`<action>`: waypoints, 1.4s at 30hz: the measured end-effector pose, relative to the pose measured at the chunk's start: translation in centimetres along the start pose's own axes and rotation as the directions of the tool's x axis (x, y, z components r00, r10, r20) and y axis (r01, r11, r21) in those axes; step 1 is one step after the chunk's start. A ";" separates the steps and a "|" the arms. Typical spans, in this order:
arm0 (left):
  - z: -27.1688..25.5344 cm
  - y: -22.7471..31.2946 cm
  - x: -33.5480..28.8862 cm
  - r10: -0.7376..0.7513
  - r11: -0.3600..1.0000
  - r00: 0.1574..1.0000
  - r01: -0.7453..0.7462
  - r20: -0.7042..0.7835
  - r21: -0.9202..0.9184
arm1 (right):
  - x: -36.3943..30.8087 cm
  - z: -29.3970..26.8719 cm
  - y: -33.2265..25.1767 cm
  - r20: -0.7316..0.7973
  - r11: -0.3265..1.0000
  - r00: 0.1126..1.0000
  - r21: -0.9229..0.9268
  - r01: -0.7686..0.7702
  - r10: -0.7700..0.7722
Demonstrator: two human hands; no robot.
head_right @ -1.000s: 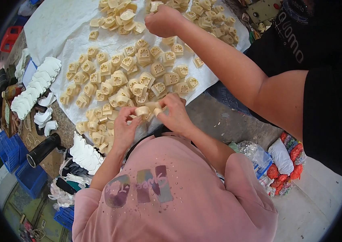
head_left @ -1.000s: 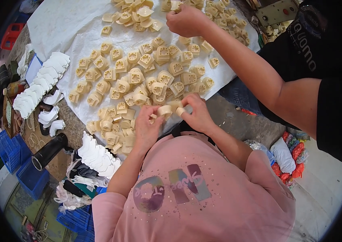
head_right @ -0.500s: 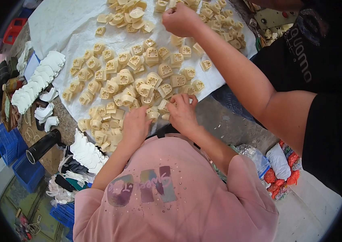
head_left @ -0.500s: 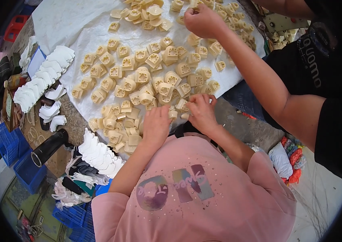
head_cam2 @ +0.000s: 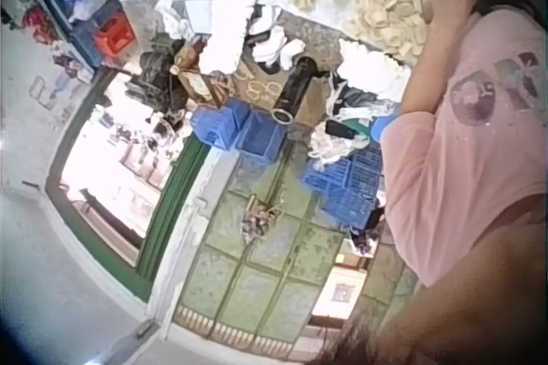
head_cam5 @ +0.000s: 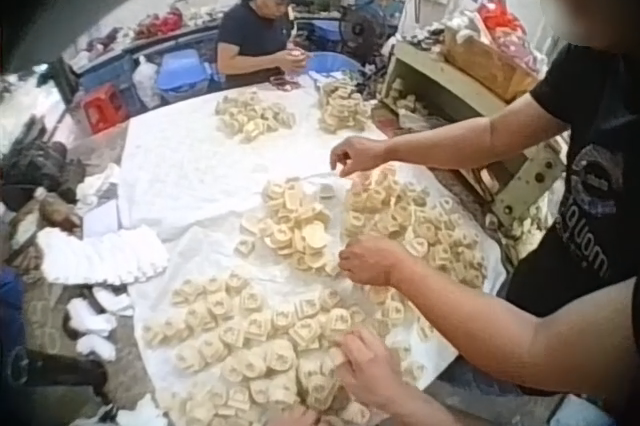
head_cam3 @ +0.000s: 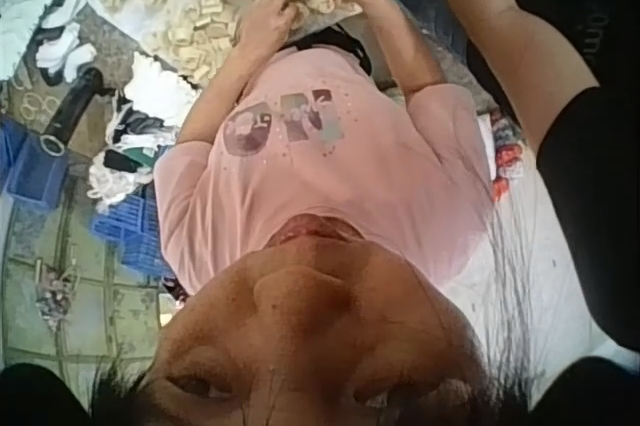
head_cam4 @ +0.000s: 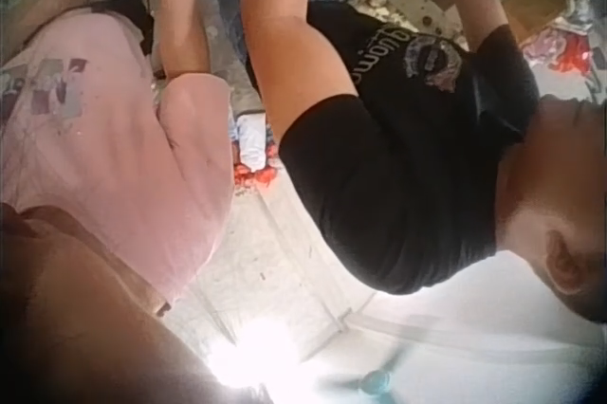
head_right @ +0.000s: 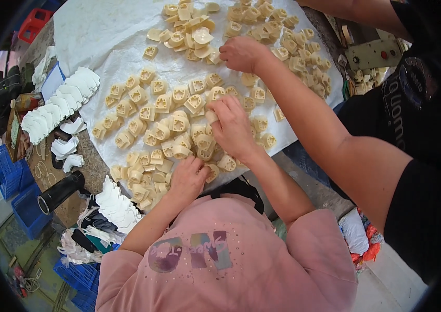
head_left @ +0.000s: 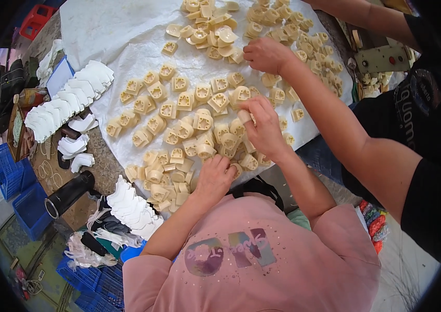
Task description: Sorting and stacking yellow shoe components on a table covered with a white sheet.
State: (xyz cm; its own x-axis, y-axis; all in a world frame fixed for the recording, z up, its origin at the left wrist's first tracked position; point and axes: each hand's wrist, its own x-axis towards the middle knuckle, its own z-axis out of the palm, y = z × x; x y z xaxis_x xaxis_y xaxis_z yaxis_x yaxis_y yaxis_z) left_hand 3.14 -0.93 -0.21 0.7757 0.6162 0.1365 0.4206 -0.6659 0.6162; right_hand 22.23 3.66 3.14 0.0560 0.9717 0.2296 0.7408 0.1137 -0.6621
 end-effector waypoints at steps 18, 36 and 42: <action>-4.1 -19.7 20.7 -0.377 0.863 0.840 0.471 -0.391 0.180 | 13.4 7.6 2.8 -0.048 0.918 0.998 -0.396 0.007 -0.029; -9.7 -20.1 19.2 -0.043 0.992 0.922 0.084 -0.385 0.092 | 16.0 6.8 3.5 -0.146 0.952 0.982 -0.298 0.070 -0.119; -10.3 -17.2 12.4 -0.303 0.928 0.899 0.202 -0.317 -0.314 | 11.2 4.6 2.0 0.034 0.999 0.999 0.018 -0.041 0.040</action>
State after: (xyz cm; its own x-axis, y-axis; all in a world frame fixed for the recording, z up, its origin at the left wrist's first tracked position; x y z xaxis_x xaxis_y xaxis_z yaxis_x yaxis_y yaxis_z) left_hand 0.66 22.48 -1.11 0.4205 0.8888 0.1824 0.3992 -0.3618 0.8425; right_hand 21.23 15.70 1.12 0.0633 0.9819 0.1787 0.7256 0.0777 -0.6838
